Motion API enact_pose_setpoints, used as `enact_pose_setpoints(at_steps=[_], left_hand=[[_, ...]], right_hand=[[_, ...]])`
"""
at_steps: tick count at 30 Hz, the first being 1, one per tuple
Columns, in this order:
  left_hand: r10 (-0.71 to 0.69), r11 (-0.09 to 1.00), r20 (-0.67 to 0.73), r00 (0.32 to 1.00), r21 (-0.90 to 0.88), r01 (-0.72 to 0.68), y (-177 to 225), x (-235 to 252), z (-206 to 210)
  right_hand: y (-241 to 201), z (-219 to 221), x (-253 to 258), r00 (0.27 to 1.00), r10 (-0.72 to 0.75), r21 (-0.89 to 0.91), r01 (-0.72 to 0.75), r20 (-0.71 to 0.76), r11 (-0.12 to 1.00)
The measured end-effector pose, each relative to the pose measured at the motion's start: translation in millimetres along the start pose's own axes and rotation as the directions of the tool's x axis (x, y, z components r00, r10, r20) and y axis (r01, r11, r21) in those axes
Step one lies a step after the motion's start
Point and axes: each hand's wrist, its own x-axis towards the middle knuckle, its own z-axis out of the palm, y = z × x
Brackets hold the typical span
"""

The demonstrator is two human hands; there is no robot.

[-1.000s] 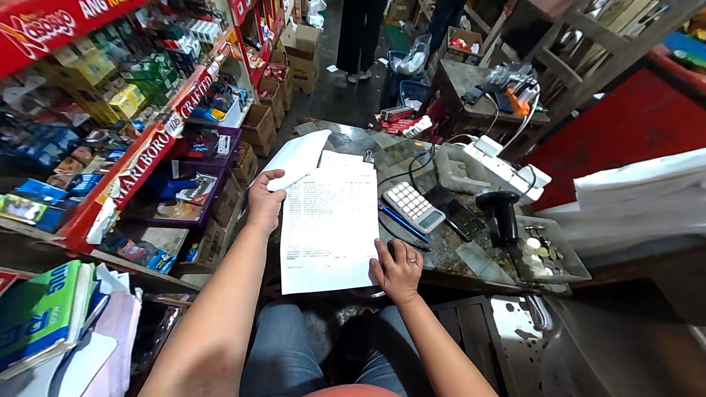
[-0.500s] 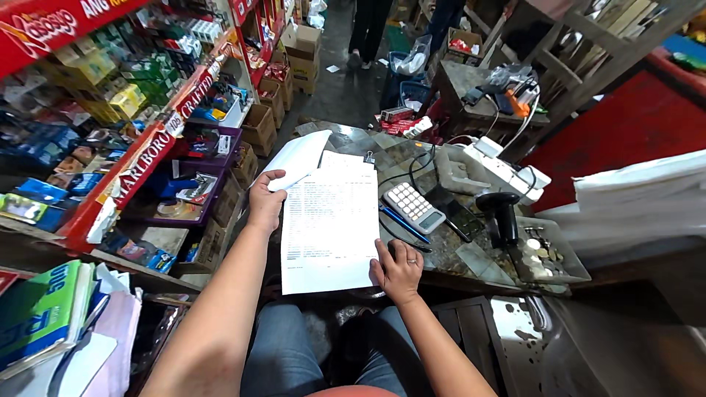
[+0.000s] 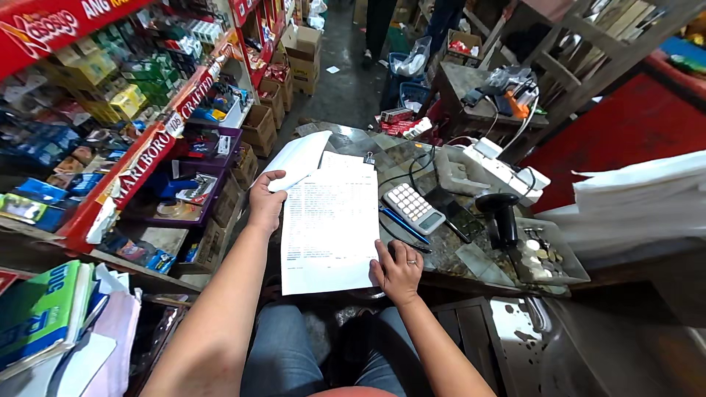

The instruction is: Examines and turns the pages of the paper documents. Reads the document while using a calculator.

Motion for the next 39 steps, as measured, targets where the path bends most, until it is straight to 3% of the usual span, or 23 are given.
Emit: enact_pose_setpoints(at_steps=[39], left_hand=[[0.002, 0.999, 0.003, 1.0, 0.048, -0.002, 2.7, -0.7, -0.4]], right_hand=[[-0.2, -0.2, 0.2, 1.0, -0.004, 0.004, 0.004, -0.009, 1.0]])
